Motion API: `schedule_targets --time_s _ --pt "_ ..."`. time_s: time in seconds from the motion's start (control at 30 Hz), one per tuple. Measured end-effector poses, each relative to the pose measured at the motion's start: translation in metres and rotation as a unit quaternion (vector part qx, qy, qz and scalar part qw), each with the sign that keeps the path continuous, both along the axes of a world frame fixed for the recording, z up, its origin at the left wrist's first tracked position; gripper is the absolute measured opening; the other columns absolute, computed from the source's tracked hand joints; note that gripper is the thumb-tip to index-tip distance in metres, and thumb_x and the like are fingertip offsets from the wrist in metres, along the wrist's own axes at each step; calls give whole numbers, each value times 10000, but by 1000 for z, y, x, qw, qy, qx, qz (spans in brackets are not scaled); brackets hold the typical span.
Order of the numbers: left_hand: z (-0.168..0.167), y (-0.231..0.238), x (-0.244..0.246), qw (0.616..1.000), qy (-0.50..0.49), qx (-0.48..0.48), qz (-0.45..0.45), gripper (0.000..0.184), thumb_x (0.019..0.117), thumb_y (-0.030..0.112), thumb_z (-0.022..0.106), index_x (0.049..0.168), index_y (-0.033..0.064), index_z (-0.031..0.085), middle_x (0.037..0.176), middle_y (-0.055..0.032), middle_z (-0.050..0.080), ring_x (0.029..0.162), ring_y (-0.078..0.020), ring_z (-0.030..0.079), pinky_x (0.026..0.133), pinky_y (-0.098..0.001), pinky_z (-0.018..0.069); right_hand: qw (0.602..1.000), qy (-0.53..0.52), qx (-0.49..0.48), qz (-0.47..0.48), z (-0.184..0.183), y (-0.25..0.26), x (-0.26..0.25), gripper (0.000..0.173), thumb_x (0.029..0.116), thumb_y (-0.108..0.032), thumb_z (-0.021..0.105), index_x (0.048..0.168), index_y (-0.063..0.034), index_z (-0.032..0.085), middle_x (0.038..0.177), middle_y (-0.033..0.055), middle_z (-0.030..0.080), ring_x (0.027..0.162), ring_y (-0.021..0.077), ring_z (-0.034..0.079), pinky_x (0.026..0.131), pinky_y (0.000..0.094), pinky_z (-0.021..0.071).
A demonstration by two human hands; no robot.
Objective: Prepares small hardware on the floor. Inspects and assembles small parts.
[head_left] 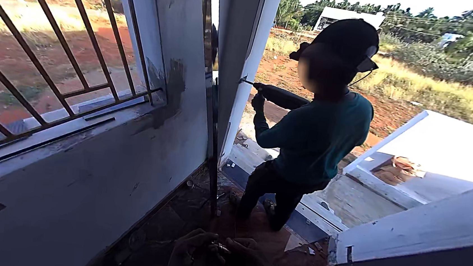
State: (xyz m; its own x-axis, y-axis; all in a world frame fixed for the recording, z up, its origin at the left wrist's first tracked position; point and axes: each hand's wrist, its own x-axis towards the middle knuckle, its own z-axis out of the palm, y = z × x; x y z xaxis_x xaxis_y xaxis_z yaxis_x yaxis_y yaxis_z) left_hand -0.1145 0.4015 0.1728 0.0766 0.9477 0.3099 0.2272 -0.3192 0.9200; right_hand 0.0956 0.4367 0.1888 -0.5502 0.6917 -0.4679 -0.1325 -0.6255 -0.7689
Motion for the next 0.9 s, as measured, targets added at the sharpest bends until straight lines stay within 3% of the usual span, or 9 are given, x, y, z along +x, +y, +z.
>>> schedule_targets --time_s 0.07,0.17,0.23,0.37,0.5,0.6,0.73,0.83,0.9 --pt "1 3 -1 1000 -12 -8 4 205 958 140 694 1099 9 765 940 -52 725 772 -16 649 703 -159 546 994 70 74 -43 -11 4 3 84 974 -78 659 975 -20 721 850 108 739 646 138 682 592 284 582" --pt "0 10 1 1000 -23 -14 12 196 949 124 698 1091 8 766 941 -47 723 765 -9 643 695 -154 543 983 143 93 -62 -19 14 6 336 811 1 794 1132 -16 700 1077 150 726 852 208 711 748 366 609" --pt "0 14 3 1000 -21 -13 6 191 947 118 700 1092 14 769 935 -44 721 756 -12 640 689 -159 545 991 126 38 -17 -15 19 7 455 909 -119 718 1322 -28 551 1120 153 705 867 207 707 705 339 592" --pt "3 23 7 1000 5 6 7 204 959 145 689 1098 20 771 949 -53 730 783 -30 659 717 -179 560 999 16 2 31 -5 27 3 458 1107 -370 401 1045 -23 692 710 75 686 502 106 589 453 243 486" --pt "8 29 17 999 12 11 40 201 962 172 687 1094 48 772 962 -24 729 787 -8 656 706 -159 554 983 154 94 -29 -17 40 20 165 876 -8 749 1038 -20 721 1055 150 731 792 185 701 703 341 601" --pt "15 34 32 998 13 19 51 191 954 159 695 1091 53 775 963 -15 726 765 6 639 685 -140 540 991 129 36 22 -4 53 34 371 951 -180 674 1280 -38 576 1104 146 707 831 196 710 658 319 590" --pt "16 43 51 998 24 29 48 205 959 204 693 1090 72 781 955 4 725 761 15 635 684 -137 537 994 92 40 35 1 56 48 260 1059 -229 546 1017 -26 702 756 87 716 564 113 642 513 252 535" --pt "20 51 62 998 17 38 42 199 948 188 702 1087 68 780 955 0 727 769 11 642 689 -139 544 977 188 100 -21 -7 62 64 238 847 25 743 1076 -36 718 1144 160 724 879 212 718 707 360 605" --pt "21 56 69 998 15 43 36 200 944 185 704 1086 65 780 962 -4 732 770 8 643 688 -143 545 982 176 74 12 -3 67 73 388 894 -76 686 1273 -45 610 1200 159 701 918 225 722 690 354 606"
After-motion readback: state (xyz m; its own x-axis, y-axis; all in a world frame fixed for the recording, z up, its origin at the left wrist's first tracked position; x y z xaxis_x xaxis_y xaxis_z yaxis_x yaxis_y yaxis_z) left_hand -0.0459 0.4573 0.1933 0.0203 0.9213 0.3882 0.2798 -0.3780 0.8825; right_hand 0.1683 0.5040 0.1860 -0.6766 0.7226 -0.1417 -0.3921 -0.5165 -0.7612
